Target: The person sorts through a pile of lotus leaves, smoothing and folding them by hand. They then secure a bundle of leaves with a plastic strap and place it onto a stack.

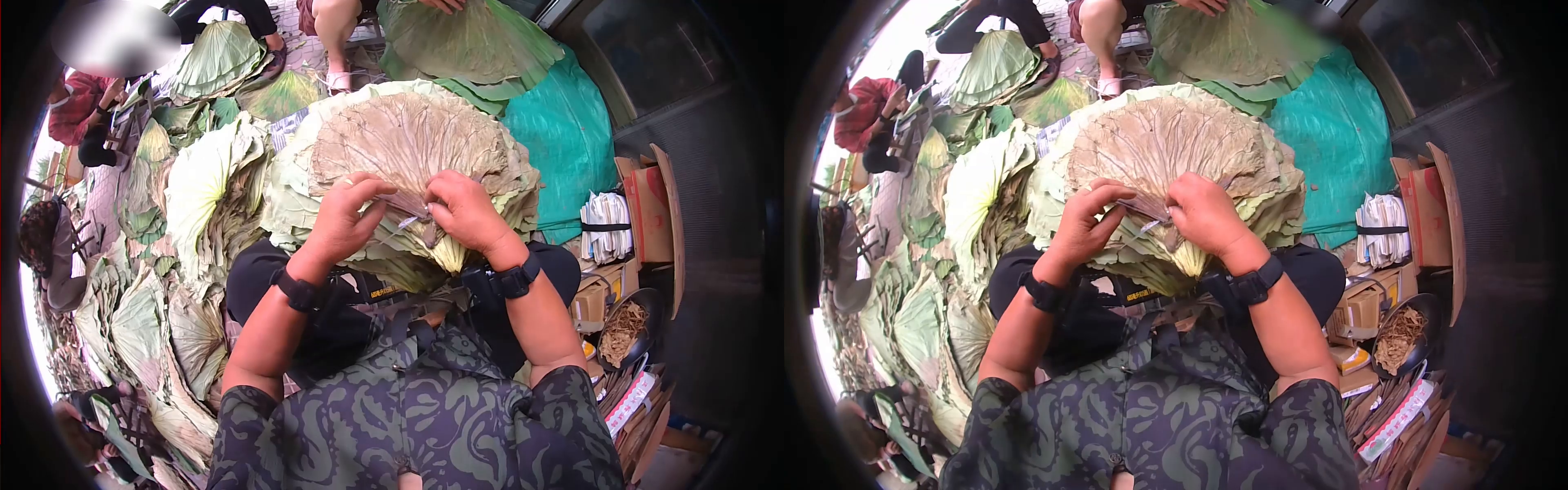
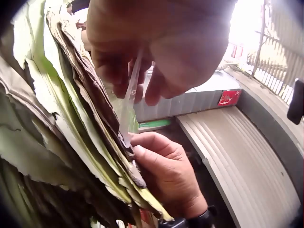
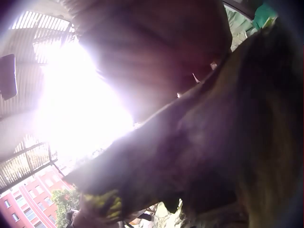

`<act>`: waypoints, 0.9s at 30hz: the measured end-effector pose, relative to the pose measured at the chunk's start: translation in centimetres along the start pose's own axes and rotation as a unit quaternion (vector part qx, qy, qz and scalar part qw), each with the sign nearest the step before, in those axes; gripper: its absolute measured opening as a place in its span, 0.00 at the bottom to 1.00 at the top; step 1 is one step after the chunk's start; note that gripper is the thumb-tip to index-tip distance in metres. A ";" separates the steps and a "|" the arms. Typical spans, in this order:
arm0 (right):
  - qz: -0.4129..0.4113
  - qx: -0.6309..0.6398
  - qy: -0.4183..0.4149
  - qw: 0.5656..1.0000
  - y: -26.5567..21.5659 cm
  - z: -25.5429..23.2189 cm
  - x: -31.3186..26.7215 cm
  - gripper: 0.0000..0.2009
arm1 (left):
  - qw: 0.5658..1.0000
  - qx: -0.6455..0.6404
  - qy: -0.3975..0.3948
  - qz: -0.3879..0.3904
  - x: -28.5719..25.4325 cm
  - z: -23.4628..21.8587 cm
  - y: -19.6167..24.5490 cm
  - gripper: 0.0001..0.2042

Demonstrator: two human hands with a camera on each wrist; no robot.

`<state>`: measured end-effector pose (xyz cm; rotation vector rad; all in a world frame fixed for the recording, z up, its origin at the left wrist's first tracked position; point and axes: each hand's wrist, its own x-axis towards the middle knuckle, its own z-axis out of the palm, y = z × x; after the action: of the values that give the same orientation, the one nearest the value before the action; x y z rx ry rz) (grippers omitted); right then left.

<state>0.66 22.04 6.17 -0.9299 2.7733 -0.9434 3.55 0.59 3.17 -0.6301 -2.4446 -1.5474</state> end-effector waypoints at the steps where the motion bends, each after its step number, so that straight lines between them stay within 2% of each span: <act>1: 0.001 -0.001 -0.003 1.000 0.0 0.1 0.1 0.04 | 0.994 0.093 0.006 0.049 0.2 -0.1 0.1 0.14; 3: -0.015 -0.054 0.024 0.998 -0.2 0.5 0.3 0.03 | 0.991 0.121 -0.015 0.063 0.5 0.1 0.0 0.15; 8: -0.021 -0.022 -0.002 1.000 -0.2 -0.1 0.2 0.05 | 0.981 0.147 -0.101 0.072 1.6 0.2 -0.4 0.13; 13: -0.025 -0.025 -0.035 0.999 -0.3 -0.2 0.5 0.06 | 0.991 0.095 -0.066 0.073 2.2 1.0 -2.9 0.06; 16: -0.007 -0.089 -0.035 0.995 -1.2 0.1 0.6 0.06 | 0.992 0.081 -0.060 0.072 2.3 1.0 -3.0 0.05; 27: 0.021 0.038 0.041 0.998 0.1 -0.6 -0.9 0.02 | 0.996 0.038 -0.058 0.059 2.4 1.8 -3.4 0.06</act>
<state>1.19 22.86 6.47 -0.8382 2.7887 -1.0971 0.04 1.58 0.51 -0.8566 -2.4858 -1.4039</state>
